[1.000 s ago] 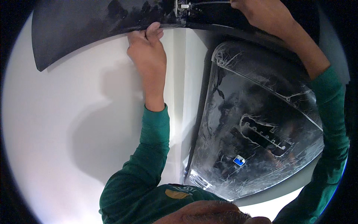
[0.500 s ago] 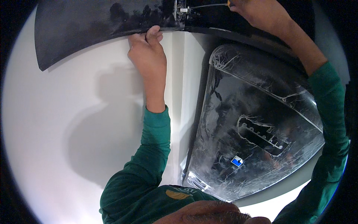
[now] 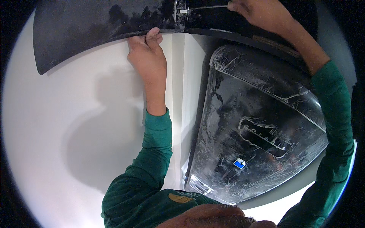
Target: The person uses a screwdriver to tighten screws on a wall-mounted cabinet hinge. They repeatedly open and close the cabinet door to check alignment while securing the hinge to the wall.
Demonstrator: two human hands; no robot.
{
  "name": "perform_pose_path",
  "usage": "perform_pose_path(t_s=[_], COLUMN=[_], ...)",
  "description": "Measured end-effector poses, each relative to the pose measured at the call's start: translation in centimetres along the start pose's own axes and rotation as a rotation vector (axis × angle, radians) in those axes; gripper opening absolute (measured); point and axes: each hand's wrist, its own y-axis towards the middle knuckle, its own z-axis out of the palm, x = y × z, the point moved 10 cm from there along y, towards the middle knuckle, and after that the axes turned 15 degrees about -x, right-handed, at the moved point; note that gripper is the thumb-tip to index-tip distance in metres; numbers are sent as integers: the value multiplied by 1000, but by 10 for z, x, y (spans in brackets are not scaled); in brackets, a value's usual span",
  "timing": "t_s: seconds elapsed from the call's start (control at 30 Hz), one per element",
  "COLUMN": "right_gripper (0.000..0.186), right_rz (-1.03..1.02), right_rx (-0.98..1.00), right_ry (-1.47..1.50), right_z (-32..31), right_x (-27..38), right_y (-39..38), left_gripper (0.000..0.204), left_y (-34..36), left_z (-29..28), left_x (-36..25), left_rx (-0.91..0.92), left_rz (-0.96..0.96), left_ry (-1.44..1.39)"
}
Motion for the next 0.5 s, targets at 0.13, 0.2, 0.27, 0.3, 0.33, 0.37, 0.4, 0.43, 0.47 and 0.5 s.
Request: perform_pose_path(t_s=[0.13, 0.2, 0.27, 0.3, 0.33, 0.37, 0.4, 0.43, 0.47, 0.5], right_gripper=[38, 32, 30, 28, 28, 29, 30, 31, 32, 34], right_rz=[690, 302, -306, -395, -409, -427, -445, -278, -106, 68], right_rx=[344, 254, -39, -6, -11, -14, -17, 18, 50, 83], right_ry=[430, 132, -3, -291, -333, -381, -427, -309, -179, -51], right_z=[37, 15, -1, 2, 3, 7, 9, 4, -4, -7], right_x=[-45, -19, 21, 24, 24, 25, 27, 15, 7, -3], right_y=[-16, -2, -9, -15, -16, -16, -15, -9, -7, -7], left_gripper=[17, 17, 16, 16, 16, 15, 15, 14, 15, 15], left_y=[-1, 1, 2, 1, 1, -1, -4, -5, -5, -5], left_z=[1, -2, -1, -1, -1, 3, 6, 9, 8, 7], left_x=[6, 9, 8, 6, 4, 4, 3, 3, 2, -1], left_rx=[-34, -7, 1, -6, -13, 0, 13, 27, 26, 27], left_rz=[-27, -49, -64, -68, -72, -74, -76, -78, -78, -80], left_ry=[-18, 28, 13, -24, -59, -55, -50, -45, -21, 2])
